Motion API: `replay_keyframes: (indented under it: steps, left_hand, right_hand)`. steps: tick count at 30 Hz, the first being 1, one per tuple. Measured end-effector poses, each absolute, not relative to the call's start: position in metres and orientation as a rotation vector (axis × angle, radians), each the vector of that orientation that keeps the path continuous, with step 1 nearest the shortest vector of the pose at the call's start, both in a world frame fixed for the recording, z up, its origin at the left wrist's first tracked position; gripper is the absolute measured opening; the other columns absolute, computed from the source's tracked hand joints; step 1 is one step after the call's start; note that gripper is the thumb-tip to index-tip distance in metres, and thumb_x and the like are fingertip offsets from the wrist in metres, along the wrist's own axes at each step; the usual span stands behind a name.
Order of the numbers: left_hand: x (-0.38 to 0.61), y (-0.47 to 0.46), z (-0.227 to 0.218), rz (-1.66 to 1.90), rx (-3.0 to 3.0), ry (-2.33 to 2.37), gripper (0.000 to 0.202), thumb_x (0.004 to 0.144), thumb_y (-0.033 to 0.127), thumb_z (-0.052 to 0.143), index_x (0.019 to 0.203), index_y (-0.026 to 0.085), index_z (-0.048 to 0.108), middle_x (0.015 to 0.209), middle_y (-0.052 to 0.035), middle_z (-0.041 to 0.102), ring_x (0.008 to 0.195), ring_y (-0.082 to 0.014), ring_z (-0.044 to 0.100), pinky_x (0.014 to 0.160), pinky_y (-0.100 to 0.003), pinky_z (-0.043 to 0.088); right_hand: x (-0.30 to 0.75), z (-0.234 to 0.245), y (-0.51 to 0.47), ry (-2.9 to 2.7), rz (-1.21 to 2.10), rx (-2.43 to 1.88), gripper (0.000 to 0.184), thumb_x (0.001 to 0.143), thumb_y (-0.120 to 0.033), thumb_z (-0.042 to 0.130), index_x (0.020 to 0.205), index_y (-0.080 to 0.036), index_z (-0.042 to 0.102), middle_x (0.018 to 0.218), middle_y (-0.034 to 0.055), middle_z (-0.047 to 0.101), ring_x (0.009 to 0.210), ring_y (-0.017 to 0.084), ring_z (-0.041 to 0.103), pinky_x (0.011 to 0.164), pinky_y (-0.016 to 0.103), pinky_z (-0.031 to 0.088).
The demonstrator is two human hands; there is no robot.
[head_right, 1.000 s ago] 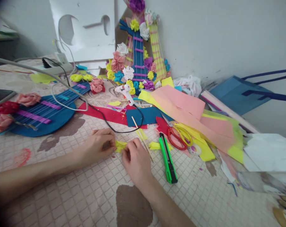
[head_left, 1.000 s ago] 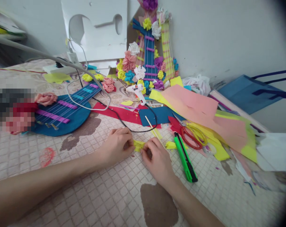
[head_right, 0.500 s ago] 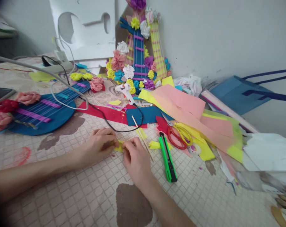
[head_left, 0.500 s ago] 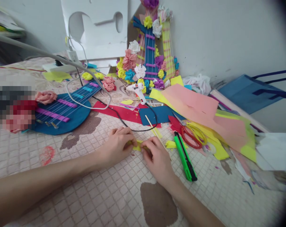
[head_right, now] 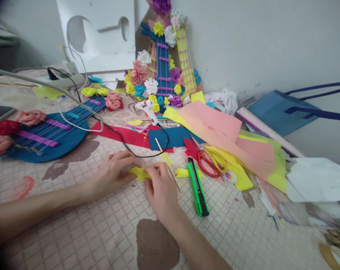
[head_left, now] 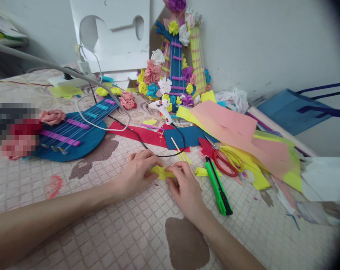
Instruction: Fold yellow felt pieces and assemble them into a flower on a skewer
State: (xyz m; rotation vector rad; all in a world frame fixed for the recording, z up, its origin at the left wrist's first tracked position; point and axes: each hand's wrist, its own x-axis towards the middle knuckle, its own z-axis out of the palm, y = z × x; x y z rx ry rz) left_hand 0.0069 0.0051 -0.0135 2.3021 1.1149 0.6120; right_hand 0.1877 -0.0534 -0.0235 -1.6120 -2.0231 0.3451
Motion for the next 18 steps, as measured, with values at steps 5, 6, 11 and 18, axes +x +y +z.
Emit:
replay_keyframes:
  steps: [5, 6, 11, 18]
  left_hand:
    - [0.0056, 0.0074, -0.0138, 0.565, 2.328, 1.126, 0.019, 0.075, 0.013, 0.056, 0.089, 0.022, 0.065, 0.097, -0.0033, 0.062, 0.096, -0.023, 0.054, 0.085, -0.042, 0.034]
    - [0.0055, 0.0077, -0.0139, 0.568, 2.331, 1.123, 0.019, 0.075, 0.013, 0.056, 0.089, 0.022, 0.065, 0.097, -0.0034, 0.062, 0.097, -0.0232, 0.054, 0.085, -0.042, 0.035]
    - [0.0058, 0.0074, -0.0132, 0.547, 2.326, 1.129, 0.019, 0.075, 0.012, 0.057, 0.089, 0.022, 0.065, 0.098, -0.0034, 0.061, 0.097, -0.0239, 0.054, 0.084, -0.042, 0.035]
    - [0.005, 0.012, -0.013, 0.537, 2.341, 1.11, 0.017, 0.074, 0.014, 0.06, 0.088, 0.022, 0.064, 0.096, -0.0021, 0.061, 0.097, -0.0232, 0.056, 0.084, -0.041, 0.035]
  right_hand:
    - [0.1891, -0.0233, -0.0543, -2.029, 0.364, -1.594, 0.021, 0.083, -0.012, 0.049, 0.099, -0.021, 0.059, 0.103, 0.0076, 0.053, 0.082, 0.018, 0.058, 0.071, 0.032, 0.05]
    - [0.1891, -0.0234, -0.0544, -2.027, 0.366, -1.598, 0.021, 0.083, -0.012, 0.049, 0.1, -0.021, 0.059, 0.103, 0.0077, 0.053, 0.082, 0.019, 0.058, 0.071, 0.032, 0.05]
    - [0.1901, -0.0251, -0.0548, -2.006, 0.366, -1.605, 0.029, 0.083, -0.015, 0.051, 0.11, -0.022, 0.054, 0.109, 0.0089, 0.054, 0.092, 0.022, 0.059, 0.072, 0.034, 0.051]
    - [0.1917, -0.0242, -0.0537, -2.134, 0.307, -1.498, 0.029, 0.087, -0.013, 0.046, 0.11, -0.023, 0.059, 0.114, 0.0083, 0.056, 0.097, 0.022, 0.059, 0.084, 0.037, 0.05]
